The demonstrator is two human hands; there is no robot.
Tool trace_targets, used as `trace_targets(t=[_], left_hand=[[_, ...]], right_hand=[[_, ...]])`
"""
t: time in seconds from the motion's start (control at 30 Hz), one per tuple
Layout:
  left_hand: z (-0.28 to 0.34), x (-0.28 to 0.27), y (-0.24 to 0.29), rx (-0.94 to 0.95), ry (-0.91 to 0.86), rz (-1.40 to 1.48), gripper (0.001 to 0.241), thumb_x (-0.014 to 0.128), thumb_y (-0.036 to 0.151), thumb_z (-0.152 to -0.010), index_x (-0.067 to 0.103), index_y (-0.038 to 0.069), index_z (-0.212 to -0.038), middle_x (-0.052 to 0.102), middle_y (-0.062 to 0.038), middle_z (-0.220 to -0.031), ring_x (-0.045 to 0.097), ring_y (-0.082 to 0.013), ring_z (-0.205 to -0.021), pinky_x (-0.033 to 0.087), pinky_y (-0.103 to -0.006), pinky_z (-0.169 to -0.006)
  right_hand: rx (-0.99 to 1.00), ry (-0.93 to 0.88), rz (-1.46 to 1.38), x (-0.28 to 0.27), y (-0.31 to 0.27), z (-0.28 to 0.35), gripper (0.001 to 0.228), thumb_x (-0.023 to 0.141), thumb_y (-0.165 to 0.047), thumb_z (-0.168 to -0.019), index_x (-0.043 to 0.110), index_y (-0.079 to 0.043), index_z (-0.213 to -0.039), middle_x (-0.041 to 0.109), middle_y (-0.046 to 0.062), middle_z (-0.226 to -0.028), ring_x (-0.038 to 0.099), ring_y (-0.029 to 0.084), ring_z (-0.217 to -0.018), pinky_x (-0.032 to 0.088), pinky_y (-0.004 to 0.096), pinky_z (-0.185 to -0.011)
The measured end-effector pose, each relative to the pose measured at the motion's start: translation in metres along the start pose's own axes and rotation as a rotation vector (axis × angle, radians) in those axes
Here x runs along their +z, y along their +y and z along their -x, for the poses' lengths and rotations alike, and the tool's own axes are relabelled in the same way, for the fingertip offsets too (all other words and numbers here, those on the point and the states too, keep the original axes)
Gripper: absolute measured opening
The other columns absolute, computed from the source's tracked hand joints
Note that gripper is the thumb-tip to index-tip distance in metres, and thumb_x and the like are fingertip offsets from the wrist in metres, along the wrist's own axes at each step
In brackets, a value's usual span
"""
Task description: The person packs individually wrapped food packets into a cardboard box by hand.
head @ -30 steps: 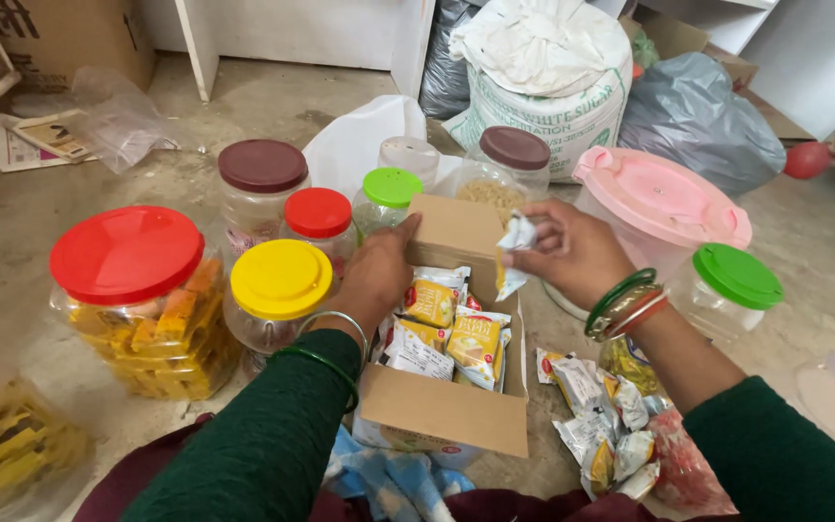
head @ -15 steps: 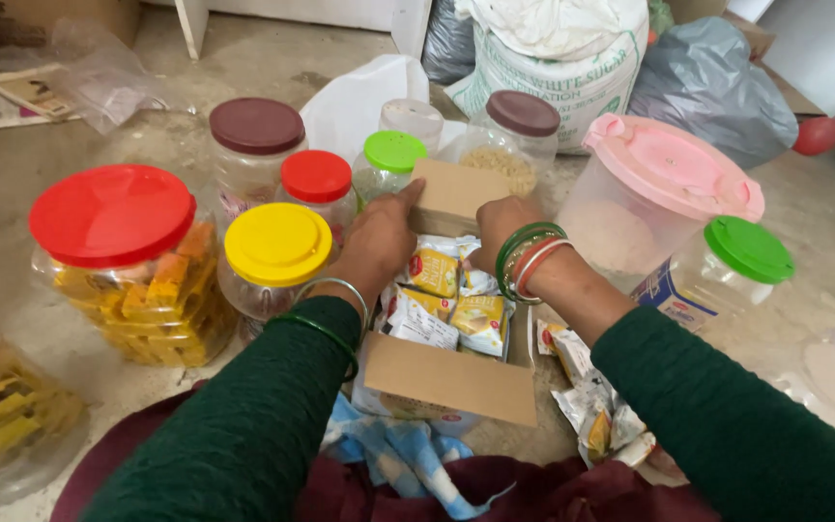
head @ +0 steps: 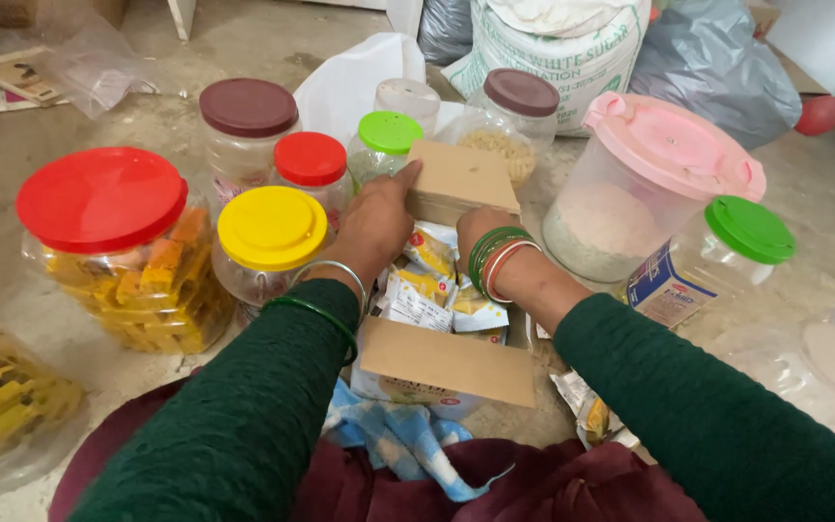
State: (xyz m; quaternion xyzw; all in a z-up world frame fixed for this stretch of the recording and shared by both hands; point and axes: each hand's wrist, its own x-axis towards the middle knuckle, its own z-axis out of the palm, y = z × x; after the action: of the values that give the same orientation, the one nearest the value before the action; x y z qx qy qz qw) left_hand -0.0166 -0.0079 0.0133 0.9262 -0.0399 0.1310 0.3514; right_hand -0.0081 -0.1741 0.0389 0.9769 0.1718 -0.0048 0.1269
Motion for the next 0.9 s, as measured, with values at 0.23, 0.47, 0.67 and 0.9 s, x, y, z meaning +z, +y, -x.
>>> trace_targets(t=[0.23, 0.47, 0.67, 0.9], left_hand=[[0.004, -0.002, 0.000, 0.024, 0.014, -0.021, 0.074, 0.062, -0.003, -0.084, 0.047, 0.023, -0.152, 0.061, -0.017, -0.134, 0.057, -0.0365, -0.126, 0.046, -0.0460, -0.105], [-0.001, -0.004, 0.004, 0.008, -0.009, -0.022, 0.077, 0.067, -0.002, -0.082, 0.045, 0.023, -0.152, 0.060, -0.017, -0.135, 0.057, -0.0359, -0.126, 0.047, -0.0445, -0.104], [0.003, -0.006, 0.007, -0.012, -0.004, -0.018, 0.078, 0.067, -0.004, -0.082, 0.046, 0.025, -0.152, 0.058, -0.017, -0.137, 0.056, -0.0353, -0.128, 0.046, -0.0435, -0.105], [0.006, -0.010, 0.013, -0.033, 0.002, -0.017, 0.078, 0.065, -0.005, -0.082, 0.046, 0.026, -0.151, 0.057, -0.016, -0.140, 0.056, -0.0342, -0.128, 0.046, -0.0429, -0.106]], right_hand=[[0.017, 0.726, -0.464, -0.030, 0.086, 0.043, 0.019, 0.067, -0.024, -0.097, 0.072, -0.006, -0.101, 0.074, 0.019, -0.091, 0.073, 0.036, -0.086, 0.057, 0.046, -0.079], [0.369, -0.066, -0.236, 0.120, 0.179, 0.043, 0.057, 0.079, -0.051, -0.078, 0.073, -0.010, -0.118, 0.072, 0.022, -0.118, 0.069, 0.037, -0.113, 0.052, 0.043, -0.102], [0.496, -0.236, -0.166, 0.177, 0.154, 0.067, 0.068, 0.079, -0.056, -0.079, 0.066, -0.011, -0.128, 0.072, 0.019, -0.122, 0.068, 0.036, -0.117, 0.052, 0.044, -0.103], [0.460, 0.123, -0.232, 0.164, 0.159, 0.057, 0.070, 0.085, -0.050, -0.072, 0.065, -0.012, -0.126, 0.074, 0.018, -0.113, 0.069, 0.036, -0.109, 0.054, 0.045, -0.097]])
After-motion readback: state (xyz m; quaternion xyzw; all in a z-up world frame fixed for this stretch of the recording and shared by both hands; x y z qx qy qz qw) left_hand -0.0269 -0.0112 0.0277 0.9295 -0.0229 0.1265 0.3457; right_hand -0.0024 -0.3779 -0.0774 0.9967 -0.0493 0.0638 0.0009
